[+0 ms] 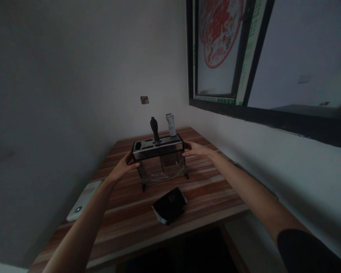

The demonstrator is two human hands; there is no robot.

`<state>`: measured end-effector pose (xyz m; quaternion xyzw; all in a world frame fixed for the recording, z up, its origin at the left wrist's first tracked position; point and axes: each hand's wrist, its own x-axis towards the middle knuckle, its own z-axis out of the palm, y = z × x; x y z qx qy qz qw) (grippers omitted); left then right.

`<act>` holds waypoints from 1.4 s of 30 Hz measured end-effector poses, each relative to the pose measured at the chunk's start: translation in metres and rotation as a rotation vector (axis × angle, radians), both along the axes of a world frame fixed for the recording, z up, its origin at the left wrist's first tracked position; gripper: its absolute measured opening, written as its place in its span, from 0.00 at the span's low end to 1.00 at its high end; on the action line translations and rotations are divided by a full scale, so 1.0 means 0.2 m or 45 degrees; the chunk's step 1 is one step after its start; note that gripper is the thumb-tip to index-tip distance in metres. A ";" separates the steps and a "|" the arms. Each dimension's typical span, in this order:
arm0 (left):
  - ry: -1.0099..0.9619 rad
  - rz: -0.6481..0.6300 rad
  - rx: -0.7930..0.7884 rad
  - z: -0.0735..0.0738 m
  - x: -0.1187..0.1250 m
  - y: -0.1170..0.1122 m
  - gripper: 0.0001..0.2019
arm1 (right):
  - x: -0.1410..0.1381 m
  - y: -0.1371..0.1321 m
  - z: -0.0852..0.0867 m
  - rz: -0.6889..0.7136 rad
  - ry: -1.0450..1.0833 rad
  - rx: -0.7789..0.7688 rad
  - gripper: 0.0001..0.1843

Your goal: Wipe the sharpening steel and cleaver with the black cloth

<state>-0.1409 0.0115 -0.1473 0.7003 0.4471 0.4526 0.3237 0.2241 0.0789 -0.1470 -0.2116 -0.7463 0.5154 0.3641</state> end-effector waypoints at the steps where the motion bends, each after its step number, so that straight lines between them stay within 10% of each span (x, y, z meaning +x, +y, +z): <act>1: -0.001 -0.001 0.002 0.00 0.00 0.00 0.39 | 0.00 -0.01 0.01 -0.007 -0.008 0.007 0.38; 14: -0.049 0.003 0.031 0.04 0.08 0.01 0.39 | 0.05 0.02 0.03 -0.069 0.048 0.040 0.36; 42: -0.155 -0.290 0.012 0.05 0.73 0.34 0.40 | 0.69 0.12 -0.01 -0.401 0.286 -0.145 0.30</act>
